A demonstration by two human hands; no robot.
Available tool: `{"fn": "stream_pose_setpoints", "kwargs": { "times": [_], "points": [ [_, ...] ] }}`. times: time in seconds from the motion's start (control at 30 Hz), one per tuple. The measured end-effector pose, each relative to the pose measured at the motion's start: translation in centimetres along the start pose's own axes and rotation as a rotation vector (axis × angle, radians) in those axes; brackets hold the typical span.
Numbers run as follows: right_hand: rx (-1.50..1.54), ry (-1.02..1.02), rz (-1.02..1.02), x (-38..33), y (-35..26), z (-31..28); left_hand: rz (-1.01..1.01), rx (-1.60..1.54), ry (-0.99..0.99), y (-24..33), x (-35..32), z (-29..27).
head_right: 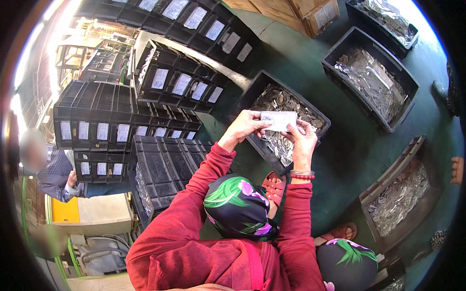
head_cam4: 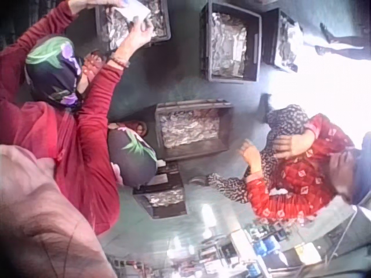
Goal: The person sits on the floor and packs small metallic items from black bins into clear plastic bags. They handle labels, place them on the bags, and organize the filled bags into bins and cardboard boxes.
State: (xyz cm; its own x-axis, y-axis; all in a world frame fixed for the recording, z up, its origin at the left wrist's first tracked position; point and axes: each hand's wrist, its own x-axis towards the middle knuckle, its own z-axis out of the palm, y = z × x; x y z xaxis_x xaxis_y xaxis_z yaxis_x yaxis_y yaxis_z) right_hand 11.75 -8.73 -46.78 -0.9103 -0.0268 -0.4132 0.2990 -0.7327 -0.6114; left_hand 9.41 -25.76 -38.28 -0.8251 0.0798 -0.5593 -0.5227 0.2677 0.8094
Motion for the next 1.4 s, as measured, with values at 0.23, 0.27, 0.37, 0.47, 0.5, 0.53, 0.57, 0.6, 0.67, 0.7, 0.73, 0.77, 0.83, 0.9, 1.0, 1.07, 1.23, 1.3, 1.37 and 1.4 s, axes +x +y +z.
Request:
{"fn": "stream_pose_setpoints", "kwargs": {
  "times": [0.23, 0.27, 0.37, 0.47, 0.5, 0.53, 0.57, 0.6, 0.67, 0.7, 0.73, 0.77, 0.83, 0.9, 1.0, 1.07, 1.23, 1.3, 1.37, 1.4],
  "points": [
    [-0.003, -0.003, 0.029, 0.0, 0.3, 1.4, -0.040, 0.003, 0.052, 0.0, -0.4, -1.1],
    [0.001, 0.000, 0.031, 0.0, 0.3, 1.5, -0.053, 0.008, 0.056, 0.0, -0.4, -1.2],
    [0.023, 0.010, 0.030, -0.2, 0.4, 1.7, -0.059, 0.020, 0.052, 0.3, -0.4, -1.3],
    [0.018, 0.022, 0.032, -0.1, 0.4, 1.6, -0.060, 0.035, 0.059, 0.3, -0.3, -1.2],
    [0.013, 0.024, 0.035, -0.1, 0.4, 1.6, -0.063, 0.034, 0.058, 0.3, -0.3, -1.2],
    [0.019, 0.023, 0.037, -0.1, 0.4, 1.6, -0.065, 0.032, 0.057, 0.4, -0.3, -1.1],
    [0.025, 0.023, 0.039, -0.2, 0.3, 1.5, -0.068, 0.031, 0.057, 0.4, -0.3, -1.1],
    [0.032, 0.019, 0.041, -0.2, 0.3, 1.6, -0.072, 0.037, 0.059, 0.4, -0.3, -1.1],
    [0.029, 0.017, 0.047, -0.2, 0.5, 1.6, -0.081, 0.050, 0.064, 0.1, -0.3, -1.3],
    [0.026, 0.020, 0.045, -0.1, 0.6, 1.5, -0.085, 0.049, 0.061, 0.0, -0.1, -1.3],
    [0.030, 0.020, 0.042, -0.1, 0.6, 1.4, -0.088, 0.048, 0.057, -0.1, 0.1, -1.4],
    [0.033, 0.020, 0.039, -0.1, 0.6, 1.3, -0.092, 0.046, 0.053, -0.1, 0.2, -1.4],
    [0.039, 0.022, 0.036, -0.2, 0.6, 1.5, -0.091, 0.053, 0.051, -0.1, 0.2, -1.6],
    [0.034, 0.019, 0.042, -0.3, 0.4, 1.5, -0.091, 0.058, 0.046, 0.0, 0.2, -1.6],
    [0.034, 0.021, 0.033, -0.3, 0.4, 1.5, -0.090, 0.067, 0.042, 0.2, 0.2, -1.7],
    [0.037, 0.017, 0.028, -0.4, 0.5, 1.6, -0.088, 0.077, 0.048, 0.1, 0.3, -1.8],
    [0.010, 0.014, 0.030, -0.6, 0.1, 1.5, -0.102, 0.084, 0.054, 0.0, 0.3, -1.6],
    [0.019, 0.000, 0.028, -0.7, 0.0, 1.4, -0.104, 0.085, 0.056, 0.1, 0.3, -1.6],
    [0.024, -0.009, 0.030, -0.7, 0.0, 1.4, -0.102, 0.083, 0.063, 0.3, 0.2, -1.5],
    [0.023, -0.011, 0.033, -0.8, 0.0, 1.3, -0.097, 0.080, 0.059, 0.2, 0.2, -1.5]
  ]
}}
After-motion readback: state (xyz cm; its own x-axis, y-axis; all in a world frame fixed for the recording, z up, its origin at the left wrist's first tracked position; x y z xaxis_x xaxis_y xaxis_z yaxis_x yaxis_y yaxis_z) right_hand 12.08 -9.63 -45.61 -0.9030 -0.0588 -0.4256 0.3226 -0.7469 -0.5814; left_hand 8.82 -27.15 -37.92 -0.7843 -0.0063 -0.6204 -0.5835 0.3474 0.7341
